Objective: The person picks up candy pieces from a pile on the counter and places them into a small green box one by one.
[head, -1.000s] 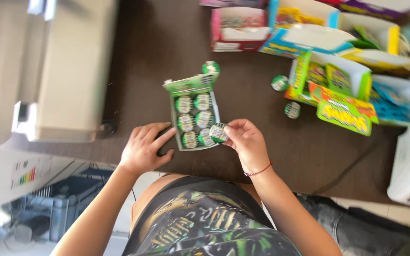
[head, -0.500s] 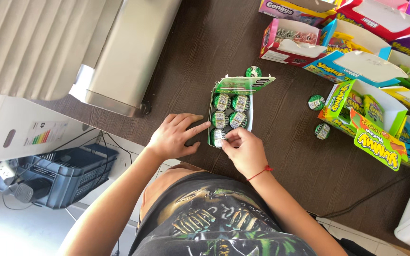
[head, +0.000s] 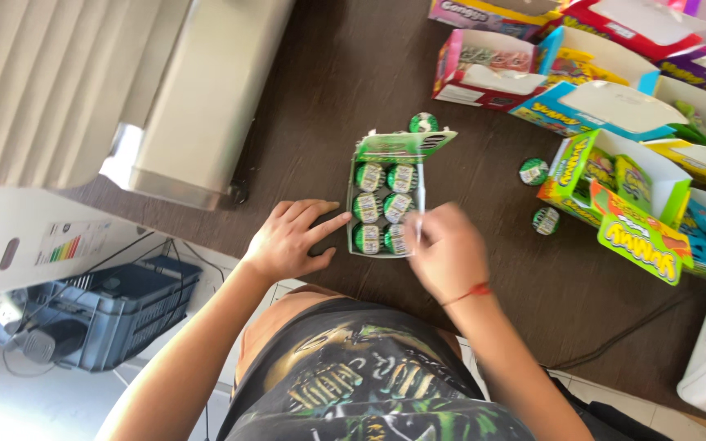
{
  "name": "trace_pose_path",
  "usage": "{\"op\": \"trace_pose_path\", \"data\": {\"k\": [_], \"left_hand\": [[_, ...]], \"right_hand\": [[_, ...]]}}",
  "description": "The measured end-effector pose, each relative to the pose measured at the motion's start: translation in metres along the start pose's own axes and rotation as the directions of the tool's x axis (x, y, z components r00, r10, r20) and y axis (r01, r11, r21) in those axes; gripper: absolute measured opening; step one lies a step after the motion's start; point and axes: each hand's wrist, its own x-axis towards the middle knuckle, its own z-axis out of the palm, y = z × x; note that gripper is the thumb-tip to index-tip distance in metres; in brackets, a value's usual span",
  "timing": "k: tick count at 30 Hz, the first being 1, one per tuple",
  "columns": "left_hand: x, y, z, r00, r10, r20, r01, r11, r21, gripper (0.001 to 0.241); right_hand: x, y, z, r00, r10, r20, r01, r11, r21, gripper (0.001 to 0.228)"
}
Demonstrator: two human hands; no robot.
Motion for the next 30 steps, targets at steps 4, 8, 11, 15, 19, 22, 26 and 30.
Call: {"op": "trace_pose_path", "data": {"k": [4,8,11,15,19,22,26,30], "left_hand": [[0.006,0.003,-0.004,0.999,0.017,-0.038,-0.016,0.999,0.028,0.061],[0.008,0.004,0.000,0.998,0.038,-0.044,-0.036,0.997,0.061,0.063],[0.006,0.002,0.005,0.998,0.039,-0.045,-0.035,0.996,0.083,0.062],[0.009,0.003,0.004,0.997,0.042,-0.057,-0.035,0.993,0.114,0.061],[0.013,0.004,0.005,0.995,0.058,-0.084,-0.047,0.990,0.135,0.064],[0.013,0.005,0.006,0.995,0.064,-0.079,-0.052,0.989,0.141,0.064],[0.015,0.006,0.006,0.996,0.053,-0.068,-0.044,0.990,0.136,0.064],[0.016,0.006,0.004,0.995,0.057,-0.076,-0.047,0.991,0.123,0.064]], "right_hand": [[0.021,0.092,-0.022,0.938,0.173,-0.300,-0.215,0.970,-0.114,0.026],[0.032,0.167,0.011,0.903,0.378,-0.206,-0.414,0.893,-0.174,0.056],[0.030,0.168,0.025,0.863,0.495,-0.100,-0.503,0.822,-0.267,0.053],[0.022,0.171,0.041,0.871,0.335,-0.360,-0.443,0.852,-0.279,0.036],[0.010,0.176,0.047,0.787,0.248,-0.566,-0.387,0.912,-0.139,0.015],[-0.006,0.184,0.049,0.709,0.476,-0.520,-0.483,0.866,0.134,0.016],[-0.014,0.152,0.026,0.680,0.727,-0.097,-0.327,0.418,0.848,0.020],[-0.026,0.127,0.021,0.784,0.593,-0.185,-0.418,0.724,0.549,0.028]]}}
